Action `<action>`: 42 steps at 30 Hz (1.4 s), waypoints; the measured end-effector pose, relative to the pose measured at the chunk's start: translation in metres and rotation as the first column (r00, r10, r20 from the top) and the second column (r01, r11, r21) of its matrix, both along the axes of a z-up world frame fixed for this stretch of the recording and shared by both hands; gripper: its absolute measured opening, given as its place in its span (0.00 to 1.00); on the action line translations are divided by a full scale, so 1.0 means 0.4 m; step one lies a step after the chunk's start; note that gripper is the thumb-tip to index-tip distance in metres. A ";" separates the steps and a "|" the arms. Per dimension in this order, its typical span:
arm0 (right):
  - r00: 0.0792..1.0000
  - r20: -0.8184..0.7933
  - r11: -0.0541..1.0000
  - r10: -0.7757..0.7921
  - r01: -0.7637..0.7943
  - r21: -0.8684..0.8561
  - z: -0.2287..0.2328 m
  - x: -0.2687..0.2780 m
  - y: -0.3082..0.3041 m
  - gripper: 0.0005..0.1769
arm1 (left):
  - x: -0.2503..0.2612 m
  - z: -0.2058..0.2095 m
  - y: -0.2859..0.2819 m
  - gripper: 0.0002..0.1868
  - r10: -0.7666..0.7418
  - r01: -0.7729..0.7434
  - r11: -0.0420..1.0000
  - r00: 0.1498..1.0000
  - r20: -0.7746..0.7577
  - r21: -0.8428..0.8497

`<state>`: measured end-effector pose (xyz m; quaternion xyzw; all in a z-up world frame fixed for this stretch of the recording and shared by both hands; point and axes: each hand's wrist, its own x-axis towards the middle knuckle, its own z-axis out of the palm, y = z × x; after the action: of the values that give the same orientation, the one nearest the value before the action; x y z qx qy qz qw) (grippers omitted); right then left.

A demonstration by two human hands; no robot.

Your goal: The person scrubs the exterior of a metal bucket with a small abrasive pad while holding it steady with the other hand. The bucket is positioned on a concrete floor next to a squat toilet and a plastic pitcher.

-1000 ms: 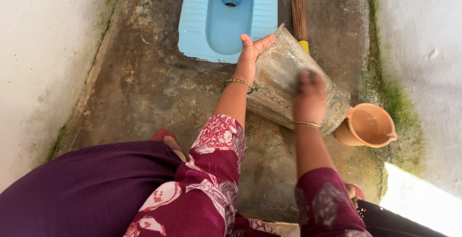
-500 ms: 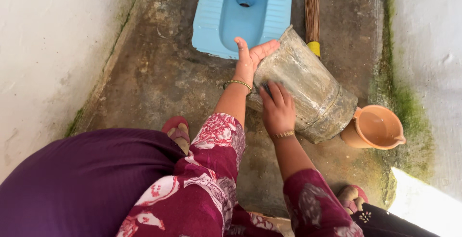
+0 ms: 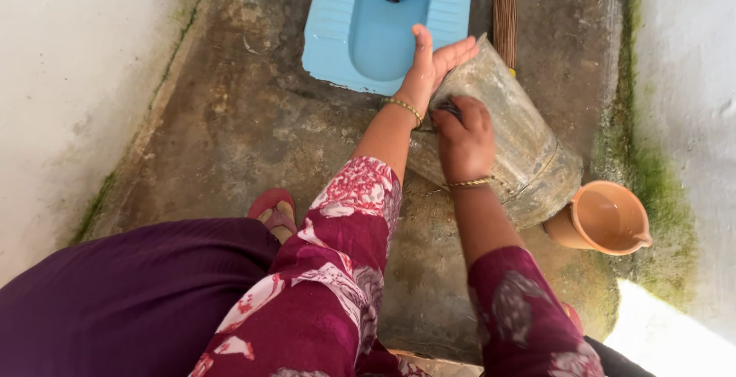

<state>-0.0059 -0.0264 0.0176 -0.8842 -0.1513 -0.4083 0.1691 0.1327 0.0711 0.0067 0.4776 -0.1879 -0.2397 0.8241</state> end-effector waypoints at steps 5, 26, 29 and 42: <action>0.994 -0.086 0.998 -0.063 0.061 -0.017 0.002 -0.034 -0.050 0.09 | -0.003 0.021 -0.022 0.69 0.168 -0.189 0.975 0.971 0.169 0.118; 0.990 -0.085 0.993 -0.111 0.106 -0.059 0.025 0.091 -0.047 0.06 | -0.083 -0.002 0.042 0.60 0.191 -0.397 0.798 0.880 0.434 0.453; 0.983 -0.103 0.982 -0.151 0.137 -0.130 0.023 0.048 -0.052 0.05 | -0.078 -0.003 0.036 0.60 0.180 -0.420 0.759 0.870 0.459 0.497; 0.980 -0.065 0.955 -0.188 0.167 -0.245 0.036 0.100 -0.055 0.04 | -0.060 -0.018 0.015 0.62 0.192 -0.413 0.746 0.885 0.425 0.522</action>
<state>0.0340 -0.0485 0.0321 -0.9251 -0.1114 -0.3617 0.0310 0.1085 0.0771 -0.0006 0.7714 -0.1620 -0.0602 0.6124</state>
